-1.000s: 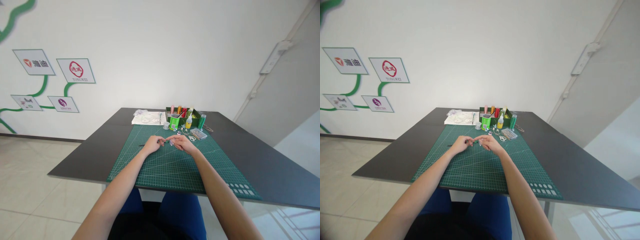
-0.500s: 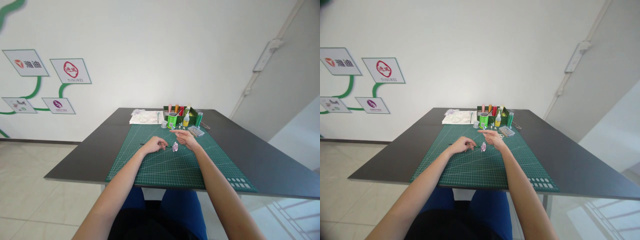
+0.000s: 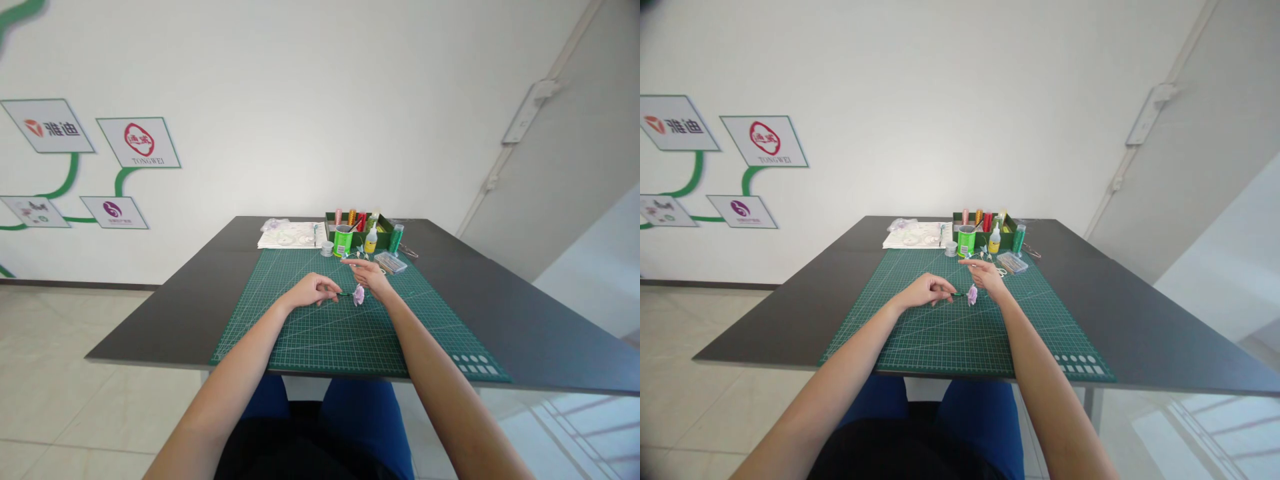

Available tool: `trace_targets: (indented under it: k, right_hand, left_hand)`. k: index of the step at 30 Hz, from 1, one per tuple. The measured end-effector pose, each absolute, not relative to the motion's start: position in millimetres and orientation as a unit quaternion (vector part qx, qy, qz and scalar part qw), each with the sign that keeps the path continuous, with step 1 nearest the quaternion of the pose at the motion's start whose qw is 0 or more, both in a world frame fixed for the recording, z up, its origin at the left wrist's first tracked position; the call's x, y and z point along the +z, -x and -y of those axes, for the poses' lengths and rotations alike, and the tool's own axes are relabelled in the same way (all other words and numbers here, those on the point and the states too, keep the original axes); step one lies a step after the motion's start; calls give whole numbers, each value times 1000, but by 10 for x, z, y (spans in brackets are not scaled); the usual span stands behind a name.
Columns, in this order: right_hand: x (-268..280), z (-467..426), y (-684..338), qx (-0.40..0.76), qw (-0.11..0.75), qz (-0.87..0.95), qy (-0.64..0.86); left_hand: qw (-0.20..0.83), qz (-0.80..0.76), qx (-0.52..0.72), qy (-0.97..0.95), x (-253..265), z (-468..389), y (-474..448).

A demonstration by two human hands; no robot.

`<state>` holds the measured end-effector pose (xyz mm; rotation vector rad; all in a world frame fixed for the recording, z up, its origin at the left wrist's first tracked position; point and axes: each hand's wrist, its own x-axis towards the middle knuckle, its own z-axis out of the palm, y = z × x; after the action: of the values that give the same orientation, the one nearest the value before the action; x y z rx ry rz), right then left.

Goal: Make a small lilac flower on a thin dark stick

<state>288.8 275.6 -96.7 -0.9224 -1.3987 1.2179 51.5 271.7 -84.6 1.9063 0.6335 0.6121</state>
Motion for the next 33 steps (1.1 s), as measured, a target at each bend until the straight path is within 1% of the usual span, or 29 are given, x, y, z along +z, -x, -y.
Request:
trace_targets:
  k: [7,12,23,33]
  right_hand:
    - [-1052,-2812,-2886,470,477,611,422]
    - [-1053,-2794,-2866,455,447,622,455]
    - [-1105,-2806,-2829,514,410,604,450]
    - [-1112,-2809,-2857,530,380,630,422]
  left_hand:
    - [532,-238,291,-759,-831,-2715,-519]
    - [529,-242,329,-744,-825,-2717,-527]
    - [539,-232,426,-688,-784,-2732,-546]
    - [515,-238,486,-665,-848,-2822,-536]
